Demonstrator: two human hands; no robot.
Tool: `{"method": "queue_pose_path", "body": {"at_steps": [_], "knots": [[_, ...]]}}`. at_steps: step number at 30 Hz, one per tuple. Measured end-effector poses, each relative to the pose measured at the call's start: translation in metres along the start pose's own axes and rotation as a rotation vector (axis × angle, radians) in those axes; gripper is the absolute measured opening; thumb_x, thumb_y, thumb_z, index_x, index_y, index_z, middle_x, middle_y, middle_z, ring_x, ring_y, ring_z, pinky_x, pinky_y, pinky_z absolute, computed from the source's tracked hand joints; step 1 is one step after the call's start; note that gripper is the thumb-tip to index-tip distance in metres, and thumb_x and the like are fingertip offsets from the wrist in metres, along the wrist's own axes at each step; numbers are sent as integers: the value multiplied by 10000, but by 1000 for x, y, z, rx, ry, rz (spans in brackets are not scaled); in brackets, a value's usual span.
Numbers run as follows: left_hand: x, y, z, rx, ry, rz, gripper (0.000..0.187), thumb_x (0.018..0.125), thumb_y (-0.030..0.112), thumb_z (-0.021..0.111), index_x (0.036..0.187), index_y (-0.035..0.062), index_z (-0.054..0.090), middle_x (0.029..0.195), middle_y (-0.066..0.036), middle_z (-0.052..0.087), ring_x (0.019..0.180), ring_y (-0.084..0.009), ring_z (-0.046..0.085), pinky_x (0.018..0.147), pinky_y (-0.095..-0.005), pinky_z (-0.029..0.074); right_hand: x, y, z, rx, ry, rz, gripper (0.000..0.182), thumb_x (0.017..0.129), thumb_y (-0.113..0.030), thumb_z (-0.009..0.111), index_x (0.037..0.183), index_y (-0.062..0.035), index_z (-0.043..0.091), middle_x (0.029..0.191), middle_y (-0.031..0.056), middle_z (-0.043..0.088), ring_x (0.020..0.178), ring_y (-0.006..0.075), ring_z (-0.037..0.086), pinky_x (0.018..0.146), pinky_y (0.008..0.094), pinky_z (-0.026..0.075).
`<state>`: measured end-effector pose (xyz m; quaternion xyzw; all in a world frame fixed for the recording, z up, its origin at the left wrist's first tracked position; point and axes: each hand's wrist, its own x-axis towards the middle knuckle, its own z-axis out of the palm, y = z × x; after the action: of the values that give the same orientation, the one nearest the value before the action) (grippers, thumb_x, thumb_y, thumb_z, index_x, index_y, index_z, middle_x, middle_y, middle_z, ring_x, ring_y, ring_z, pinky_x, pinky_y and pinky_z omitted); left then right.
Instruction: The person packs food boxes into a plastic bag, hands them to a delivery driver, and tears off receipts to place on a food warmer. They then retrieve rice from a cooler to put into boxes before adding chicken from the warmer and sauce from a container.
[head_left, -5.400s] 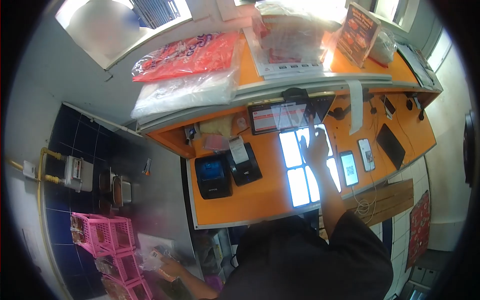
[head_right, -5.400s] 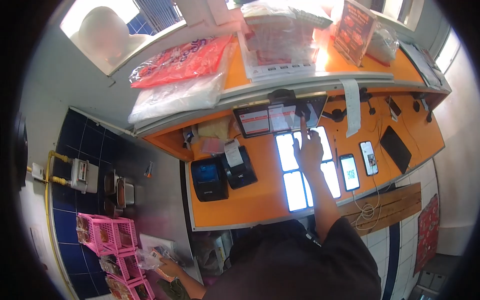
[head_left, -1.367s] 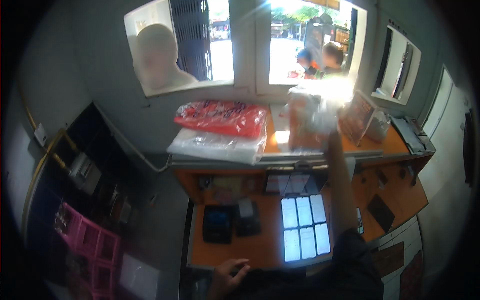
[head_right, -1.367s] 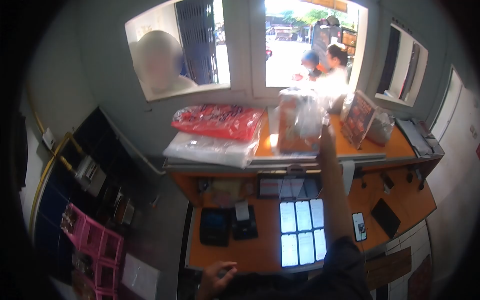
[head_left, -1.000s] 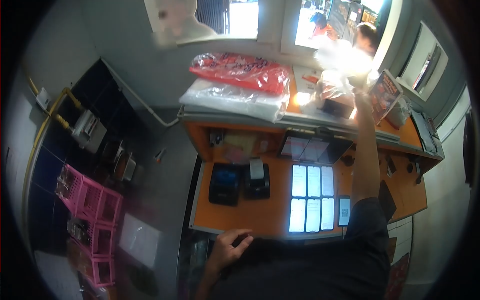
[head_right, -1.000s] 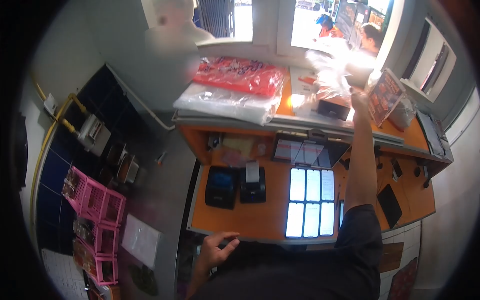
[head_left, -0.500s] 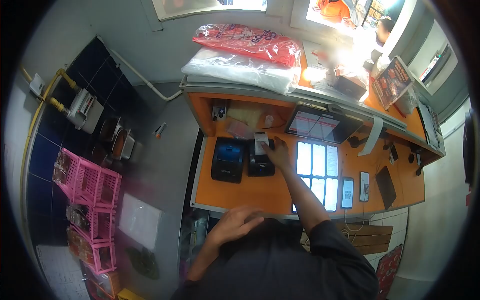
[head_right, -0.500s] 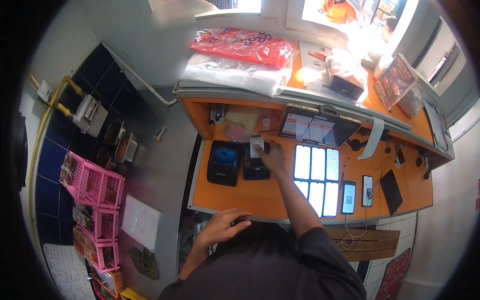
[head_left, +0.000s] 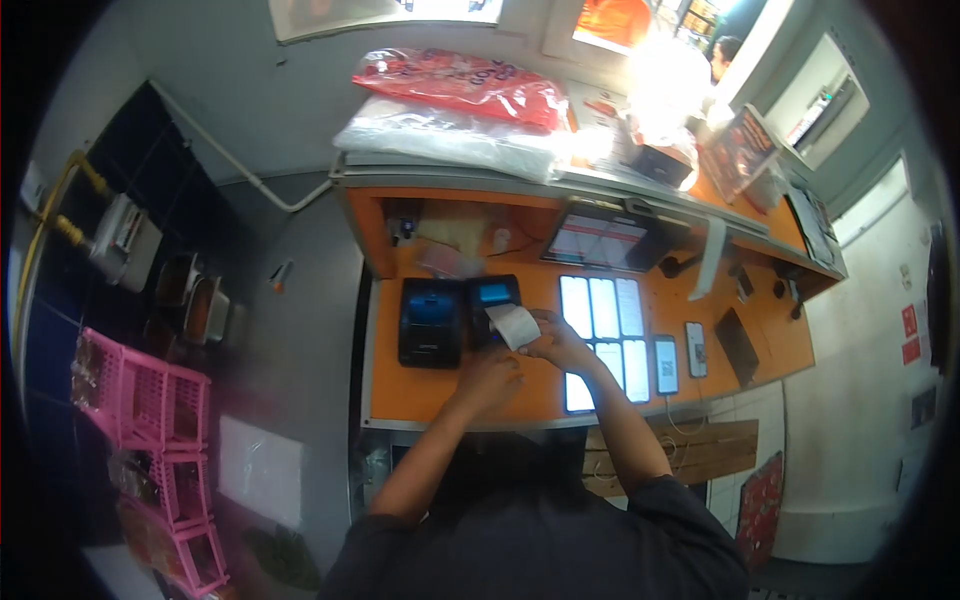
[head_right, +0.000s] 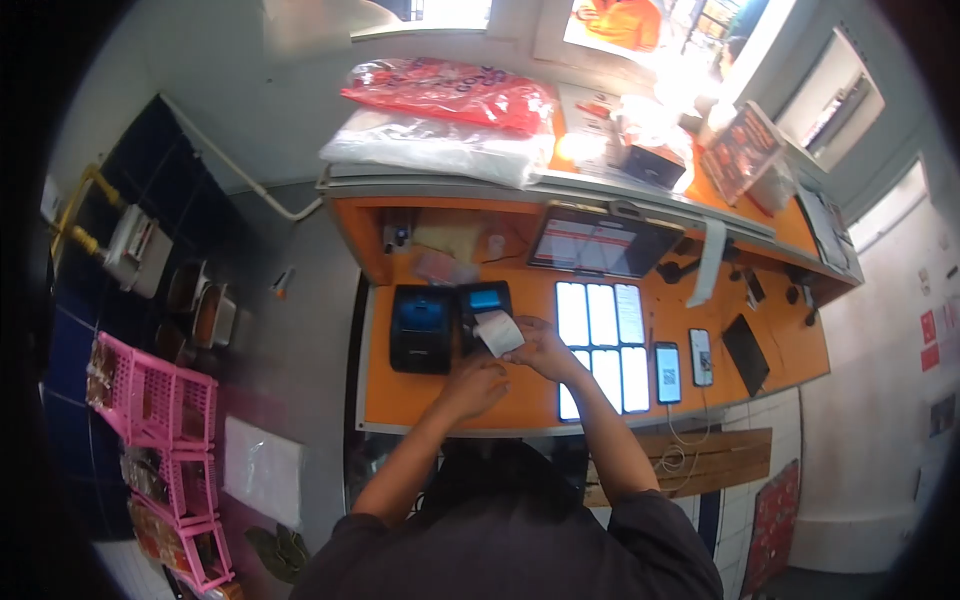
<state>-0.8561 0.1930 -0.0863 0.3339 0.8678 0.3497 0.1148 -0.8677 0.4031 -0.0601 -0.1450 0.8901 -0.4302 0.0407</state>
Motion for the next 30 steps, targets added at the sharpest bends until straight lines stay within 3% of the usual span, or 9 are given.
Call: {"method": "queue_pose_path", "body": {"at_steps": [2, 5, 8, 10, 13, 18, 21, 26, 30], "knots": [[9, -12, 23, 146, 58, 64, 340, 887, 301, 630, 1110, 52, 690, 1356, -180, 529, 1267, -372, 490, 1059, -440, 400, -19, 21, 3, 553, 53, 314, 306, 799, -177, 784, 1083, -73, 736, 1303, 127, 581, 1243, 288, 523, 1049, 433, 421], [24, -24, 38, 296, 237, 53, 321, 876, 268, 630, 1135, 84, 682, 1402, -207, 468, 1369, -404, 361, 1097, -528, 339, -37, -34, -16, 521, 253, 151, 285, 809, -134, 783, 1075, -50, 722, 1252, 98, 600, 1175, 236, 557, 1034, 395, 430], [14, -17, 44, 499, 316, 159, 328, 870, 244, 652, 1144, 65, 672, 1362, -191, 517, 1263, -381, 496, 1042, -451, 412, -58, -71, -32, 507, 345, -84, 263, 855, -183, 762, 1056, -24, 702, 1061, 86, 671, 1018, 176, 623, 936, 339, 485], [22, 2, 37, -272, 315, -117, 334, 879, 204, 648, 1175, 49, 644, 1254, -216, 592, 1170, -388, 570, 962, -421, 469, -71, -94, -49, 449, 120, 225, 265, 907, -228, 717, 1079, -27, 706, 988, 79, 699, 929, 171, 661, 845, 342, 523], [2, 58, 18, -965, 419, -237, 328, 982, 248, 603, 1194, -2, 614, 1061, -103, 669, 981, -210, 636, 872, -332, 491, -92, -77, -44, 495, 139, 167, 286, 961, -253, 655, 1101, -6, 693, 968, 65, 690, 908, 153, 655, 807, 309, 526], [-29, 133, 36, -731, 371, -96, 343, 1011, 267, 571, 1210, -10, 610, 1061, -67, 671, 951, -138, 622, 857, -300, 491, -107, -56, -44, 650, 117, -21, 263, 975, -229, 633, 1085, 3, 690, 956, 53, 650, 924, 163, 633, 815, 303, 509], [-38, 149, 61, -901, 501, -236, 327, 1001, 243, 591, 1201, -14, 616, 1041, -58, 677, 953, -120, 621, 855, -290, 489, -98, -40, -85, 321, -42, -89, 245, 944, -265, 662, 960, -21, 681, 890, 101, 641, 824, 204, 629, 742, 309, 500], [-90, 174, 101, -856, 741, -531, 274, 990, 208, 608, 1132, -25, 637, 1006, -60, 687, 908, -112, 625, 815, -281, 491, -18, -9, -208, -207, 768, -570, 38, 853, -103, 690, 889, -109, 679, 900, 65, 693, 856, 226, 662, 777, 377, 498], [-124, 189, 122, -920, 865, -680, 238, 984, 192, 618, 1095, -16, 651, 986, -61, 689, 888, -109, 625, 799, -283, 491, 36, 2, -284, -558, 872, -164, 235, 927, -313, 611, 889, -88, 668, 923, 122, 682, 915, 330, 644, 851, 467, 464]]}}
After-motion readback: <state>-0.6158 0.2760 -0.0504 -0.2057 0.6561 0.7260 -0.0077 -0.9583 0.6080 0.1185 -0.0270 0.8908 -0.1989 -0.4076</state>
